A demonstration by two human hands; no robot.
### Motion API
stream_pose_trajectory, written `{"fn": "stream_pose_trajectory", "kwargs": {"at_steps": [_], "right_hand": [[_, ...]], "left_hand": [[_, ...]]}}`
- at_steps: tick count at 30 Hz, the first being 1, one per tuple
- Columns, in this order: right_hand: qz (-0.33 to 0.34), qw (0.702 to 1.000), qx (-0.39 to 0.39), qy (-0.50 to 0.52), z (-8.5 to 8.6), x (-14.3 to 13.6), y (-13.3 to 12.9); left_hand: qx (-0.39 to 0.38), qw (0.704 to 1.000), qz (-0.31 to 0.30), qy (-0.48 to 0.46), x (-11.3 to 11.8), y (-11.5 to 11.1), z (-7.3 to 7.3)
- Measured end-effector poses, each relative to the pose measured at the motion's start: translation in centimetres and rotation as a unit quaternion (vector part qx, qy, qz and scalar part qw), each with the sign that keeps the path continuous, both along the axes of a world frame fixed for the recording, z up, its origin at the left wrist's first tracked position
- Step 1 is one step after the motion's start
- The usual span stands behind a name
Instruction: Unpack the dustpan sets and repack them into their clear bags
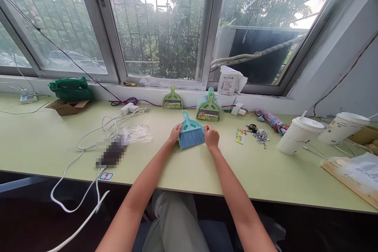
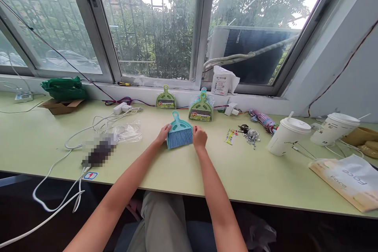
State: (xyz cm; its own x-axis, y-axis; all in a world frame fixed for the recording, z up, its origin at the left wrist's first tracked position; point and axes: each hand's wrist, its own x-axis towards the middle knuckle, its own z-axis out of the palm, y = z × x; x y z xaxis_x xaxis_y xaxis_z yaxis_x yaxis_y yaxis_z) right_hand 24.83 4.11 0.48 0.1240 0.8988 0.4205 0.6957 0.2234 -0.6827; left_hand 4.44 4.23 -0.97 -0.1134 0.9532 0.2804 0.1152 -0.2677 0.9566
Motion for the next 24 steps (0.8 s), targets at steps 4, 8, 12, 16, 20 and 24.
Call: {"fn": "stream_pose_trajectory", "kwargs": {"at_steps": [4,8,12,16,20,24], "right_hand": [[0.035,0.987,0.05,-0.146,0.2,-2.9,-1.3],[0.048,0.991,0.04,-0.118,0.3,-2.5,-1.2],[0.066,0.996,0.055,-0.017,1.0,-2.2,-1.0],[0.062,0.993,0.062,0.08,2.5,-0.7,-0.7],[-0.008,0.998,0.026,-0.058,2.6,2.3,0.0],[-0.058,0.967,-0.097,-0.227,0.8,3.8,0.7]], "left_hand": [[0.022,0.997,-0.044,0.054,2.2,-0.8,-0.2],[0.032,0.996,-0.048,0.063,2.7,-1.3,0.5],[0.035,0.997,-0.028,0.07,2.0,-1.1,1.1],[-0.017,0.984,0.101,0.147,-0.8,-0.1,0.7],[-0.067,0.96,0.187,0.196,-4.7,0.4,0.3],[-0.12,0.953,0.173,0.216,-6.6,0.1,0.2]]}}
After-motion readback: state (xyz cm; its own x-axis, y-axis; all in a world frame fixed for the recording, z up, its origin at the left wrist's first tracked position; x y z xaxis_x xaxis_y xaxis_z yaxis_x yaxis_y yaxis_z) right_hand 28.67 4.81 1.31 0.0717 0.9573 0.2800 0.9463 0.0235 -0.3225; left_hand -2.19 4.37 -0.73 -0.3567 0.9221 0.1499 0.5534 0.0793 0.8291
